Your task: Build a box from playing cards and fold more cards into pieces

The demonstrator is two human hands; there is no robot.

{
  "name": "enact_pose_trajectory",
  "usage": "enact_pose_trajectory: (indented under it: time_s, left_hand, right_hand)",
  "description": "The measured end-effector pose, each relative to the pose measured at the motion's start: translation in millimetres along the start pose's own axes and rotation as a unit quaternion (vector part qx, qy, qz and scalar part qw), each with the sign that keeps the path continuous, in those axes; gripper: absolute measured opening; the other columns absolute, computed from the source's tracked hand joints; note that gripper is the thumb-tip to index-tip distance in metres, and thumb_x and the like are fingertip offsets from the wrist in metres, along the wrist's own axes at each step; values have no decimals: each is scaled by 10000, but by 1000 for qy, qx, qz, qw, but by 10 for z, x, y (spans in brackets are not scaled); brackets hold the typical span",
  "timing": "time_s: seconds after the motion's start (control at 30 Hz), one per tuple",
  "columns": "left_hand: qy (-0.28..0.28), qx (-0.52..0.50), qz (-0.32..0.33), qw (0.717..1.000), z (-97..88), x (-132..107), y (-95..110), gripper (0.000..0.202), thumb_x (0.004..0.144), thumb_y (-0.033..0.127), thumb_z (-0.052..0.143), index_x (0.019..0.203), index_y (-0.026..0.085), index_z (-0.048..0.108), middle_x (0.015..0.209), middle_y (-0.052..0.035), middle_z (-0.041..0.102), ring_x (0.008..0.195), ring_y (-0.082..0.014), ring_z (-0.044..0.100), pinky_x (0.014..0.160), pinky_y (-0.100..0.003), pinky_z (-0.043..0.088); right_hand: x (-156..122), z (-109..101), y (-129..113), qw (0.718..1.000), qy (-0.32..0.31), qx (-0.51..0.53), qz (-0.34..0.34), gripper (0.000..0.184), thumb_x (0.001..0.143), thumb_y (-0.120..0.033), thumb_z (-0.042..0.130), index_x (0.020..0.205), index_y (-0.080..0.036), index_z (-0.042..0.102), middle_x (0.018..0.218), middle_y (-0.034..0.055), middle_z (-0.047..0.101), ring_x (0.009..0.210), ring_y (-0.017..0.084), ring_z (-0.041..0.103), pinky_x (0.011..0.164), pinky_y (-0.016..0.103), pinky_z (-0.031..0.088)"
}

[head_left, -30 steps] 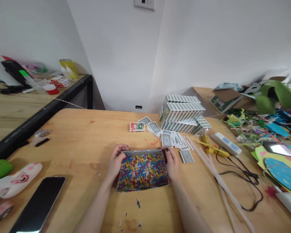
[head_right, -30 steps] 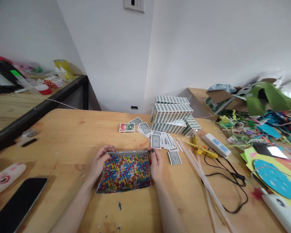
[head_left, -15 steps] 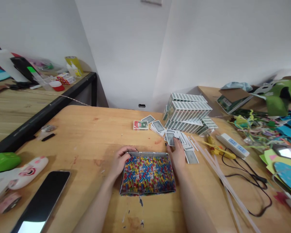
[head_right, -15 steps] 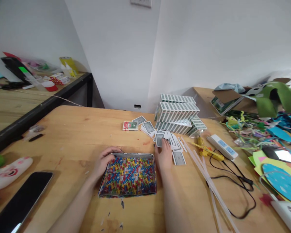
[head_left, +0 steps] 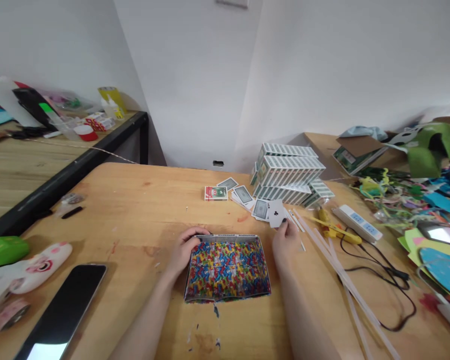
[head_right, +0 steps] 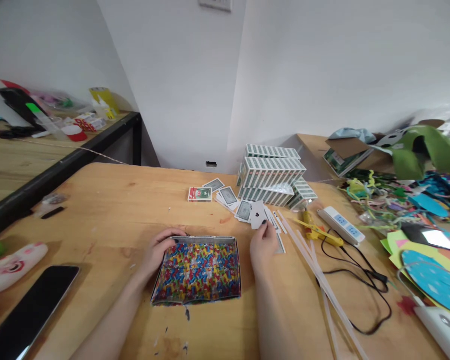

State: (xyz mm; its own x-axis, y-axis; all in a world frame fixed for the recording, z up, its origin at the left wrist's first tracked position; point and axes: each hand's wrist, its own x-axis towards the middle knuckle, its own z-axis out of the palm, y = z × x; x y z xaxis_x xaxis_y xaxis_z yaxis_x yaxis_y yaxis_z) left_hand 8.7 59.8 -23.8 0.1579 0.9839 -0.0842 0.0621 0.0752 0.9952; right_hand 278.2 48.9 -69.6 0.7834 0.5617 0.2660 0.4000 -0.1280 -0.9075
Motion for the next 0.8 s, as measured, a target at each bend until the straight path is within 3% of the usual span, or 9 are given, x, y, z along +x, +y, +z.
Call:
enact_pose_trajectory:
  time_s: [0.13,0.27,0.33,0.43,0.57,0.67,0.8]
  left_hand:
    - [-6,-4,1,1000,-4,11,-33,225,625,192,446,727,174,645,818,-36,649,834,-216,562,742,-302,416]
    - [-19,-3,13,1000,-29,8,-38,219,629,205,461,748,172,641,829,-41,646,850,-223,562,750,-307,421]
    - [-23,-9,38,999,-37,-8,-17,211,642,222,465,740,170,644,813,-46,647,843,-223,564,762,-311,420]
    - [-34,-49,53,997,-25,-32,19,224,691,273,444,699,160,638,723,-50,643,731,-207,580,705,-310,437]
    - [-31,-106,-18,994,10,-9,4,331,761,399,405,691,150,611,659,-56,634,604,-182,582,592,-292,452]
    - [-18,-123,-66,990,2,77,-28,387,762,468,417,716,132,603,658,-60,633,553,-156,578,553,-269,456]
    - [-86,-65,-132,985,-51,255,-1,312,730,417,537,839,132,602,744,-58,657,519,-117,574,477,-211,429]
  right_hand:
    - [0,21,-21,986,-45,144,71,368,727,-459,514,901,-139,567,651,23,611,485,141,509,476,266,382]
    - [-59,23,-111,965,-98,219,104,321,676,-436,600,848,-168,560,473,-79,460,376,79,376,405,220,299]
    - [-106,25,-168,956,-133,235,113,305,669,-424,616,834,-173,565,454,-86,442,369,77,376,397,215,294]
    - [-186,38,-255,925,-214,283,134,272,675,-395,624,838,-184,567,513,-52,533,434,104,479,455,236,372]
    - [-262,75,-332,888,-321,294,151,296,684,-416,616,860,-186,556,547,-22,594,491,144,548,511,269,421]
    - [-265,115,-339,899,-342,245,117,316,681,-453,606,830,-177,570,533,-29,582,465,135,527,478,255,401]
    - [-214,187,-323,905,-359,210,84,279,650,-430,636,762,-174,616,583,-23,611,495,130,527,493,248,397]
